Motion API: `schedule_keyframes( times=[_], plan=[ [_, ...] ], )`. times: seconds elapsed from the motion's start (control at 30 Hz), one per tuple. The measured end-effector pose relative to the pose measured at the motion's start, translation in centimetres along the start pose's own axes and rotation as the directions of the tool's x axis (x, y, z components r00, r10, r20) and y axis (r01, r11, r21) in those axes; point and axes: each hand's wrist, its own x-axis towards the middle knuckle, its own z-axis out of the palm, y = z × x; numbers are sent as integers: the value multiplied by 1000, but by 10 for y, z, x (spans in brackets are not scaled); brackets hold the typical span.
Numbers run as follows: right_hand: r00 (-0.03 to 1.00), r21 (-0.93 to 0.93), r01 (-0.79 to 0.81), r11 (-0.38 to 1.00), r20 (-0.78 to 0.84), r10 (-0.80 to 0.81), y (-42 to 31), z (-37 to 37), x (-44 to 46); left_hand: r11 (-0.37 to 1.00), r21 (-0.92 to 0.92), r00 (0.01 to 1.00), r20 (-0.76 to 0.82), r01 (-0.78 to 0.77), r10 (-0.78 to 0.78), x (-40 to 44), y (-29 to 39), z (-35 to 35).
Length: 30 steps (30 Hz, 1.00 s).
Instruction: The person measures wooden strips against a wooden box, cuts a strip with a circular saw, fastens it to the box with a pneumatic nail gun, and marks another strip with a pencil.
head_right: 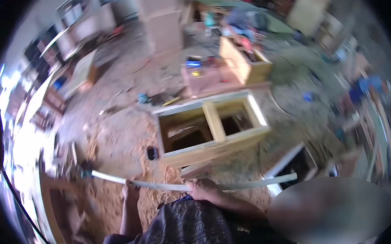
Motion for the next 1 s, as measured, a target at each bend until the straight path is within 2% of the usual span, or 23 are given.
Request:
schedule_keyframes(
  times=[0.03,0.07,0.1,0.13,0.17,0.2,0.23,0.27,0.3,0.33,0.37,0.43,0.5,0.53,0.57,0.63,0.7,0.77,0.83,0.9,1.0],
  plan=[
    [999,12,33,999,-15,-33,-6,0,11,991,120,998,9,-60,59,-1,5,-16],
    [992,7,119,993,-39,-119,-11,-2,22,1000,17,976,-217,-23,26,8,3,-31],
    [981,-22,191,981,20,-191,-14,-7,30,968,246,898,-415,-45,147,-23,23,-7],
    [980,-20,187,982,80,-185,-18,-13,39,802,552,784,-384,-228,487,-16,13,-24],
    [975,-19,179,984,137,-175,-19,-20,48,651,749,790,-327,-119,519,-40,23,-22],
    [959,-31,194,980,214,-183,-16,-25,58,432,902,791,-268,5,550,-65,34,-18],
    [940,-48,210,977,285,-188,-11,-31,68,194,974,790,-208,114,577,-90,45,-14],
    [916,-63,249,967,339,-214,-15,-45,76,-91,989,817,-46,119,575,-91,34,-29],
    [887,-79,290,954,398,-236,-18,-60,83,-148,989,774,86,10,627,-84,9,-51],
    [861,-51,281,958,455,-228,-12,-66,95,-68,998,934,28,-4,357,-121,39,-29],
    [830,-31,273,961,513,-219,-9,-73,109,-220,972,782,200,-82,590,-115,5,-48],
    [780,-84,294,952,597,-188,-24,-100,130,-120,978,830,207,-169,517,-145,4,-41],
    [753,-125,375,919,619,-223,-29,-121,156,-102,987,909,153,-123,387,-168,-4,-33],
    [715,-139,432,891,655,-245,-35,-131,172,67,973,900,175,-219,399,-182,-1,-27],
    [704,-184,381,906,693,-156,-57,-145,179,77,963,890,208,-260,407,-192,-3,-25],
    [699,-287,488,824,694,-172,-91,-161,194,220,963,952,89,-157,291,-189,-25,-27],
    [668,-280,626,728,675,-314,-108,-161,218,252,964,961,15,-87,276,-187,-40,-26],
    [696,-534,718,447,566,-442,-157,-154,215,278,960,965,-40,-35,261,-190,-38,-30],
    [624,-465,771,435,416,-662,-175,-130,239,425,905,952,-114,-17,282,-197,-28,-28],
    [424,-548,786,286,141,-895,-201,-94,251,496,868,947,-150,-11,283,-184,-45,-48],
    [468,-112,881,460,56,-882,-256,-52,260,648,758,934,-283,78,218,-169,-38,-81]
  ],
)
